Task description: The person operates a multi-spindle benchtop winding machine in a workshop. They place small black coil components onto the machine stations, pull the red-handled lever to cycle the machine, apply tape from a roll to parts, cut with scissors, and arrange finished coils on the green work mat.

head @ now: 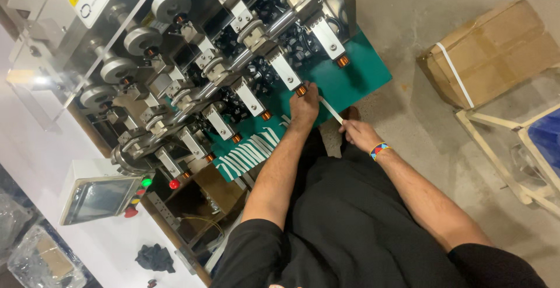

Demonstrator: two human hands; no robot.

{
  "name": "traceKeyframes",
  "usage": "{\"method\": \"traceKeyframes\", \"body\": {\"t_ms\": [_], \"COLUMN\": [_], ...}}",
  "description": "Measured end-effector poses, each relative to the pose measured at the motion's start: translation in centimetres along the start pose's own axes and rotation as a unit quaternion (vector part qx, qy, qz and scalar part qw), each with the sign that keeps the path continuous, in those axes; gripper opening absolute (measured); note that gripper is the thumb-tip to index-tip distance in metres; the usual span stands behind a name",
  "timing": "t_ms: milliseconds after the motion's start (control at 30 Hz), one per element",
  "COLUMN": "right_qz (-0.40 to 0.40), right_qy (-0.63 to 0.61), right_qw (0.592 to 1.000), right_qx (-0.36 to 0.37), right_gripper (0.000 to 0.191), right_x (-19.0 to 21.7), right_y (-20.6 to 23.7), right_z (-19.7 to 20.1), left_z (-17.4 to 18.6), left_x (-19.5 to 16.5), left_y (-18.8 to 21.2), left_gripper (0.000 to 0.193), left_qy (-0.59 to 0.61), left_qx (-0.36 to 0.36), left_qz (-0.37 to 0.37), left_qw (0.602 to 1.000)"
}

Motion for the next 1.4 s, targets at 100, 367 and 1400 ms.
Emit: {"method": "traceKeyframes", "body": {"t_ms": [100, 367, 1400], "right_qz": [-0.037, -0.034, 0.036], "right_qy": [0.031, 0.215, 0.418], "right_qw": [0.999, 0.976, 0.903], "right_qx": [-0.007, -0.002, 0.094], "right_gripper": [0.044, 0.055, 0.062], "right_x": [1.0, 0.0, 2.3], "right_y": [-0.5, -3.6, -3.4], "right_z": [-0.3, -2.5, -5.9], "left_z": [-0.6, -1.6, 2.4], "left_x": [1.6, 3.7, 3.5], "left_y": [-1.0, -0.8, 1.0], "left_gripper": [0.014, 0.029, 0.047], "left_qy": [0.038, -0.153, -0.115], "left_qx": [0.017, 0.083, -0.002], "left_qz": [0.064, 0.022, 0.030], "left_qw": [0.997, 0.984, 0.993]}}
Point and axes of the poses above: each hand's wrist, its own y-axis away from the middle knuckle, its own z-axis out of the back of the hand, x = y × z, the point moved 8 cm from there along -y, towards the middle knuckle, and after that the axes turned 11 degrees about -x, right-handed, at the moved point
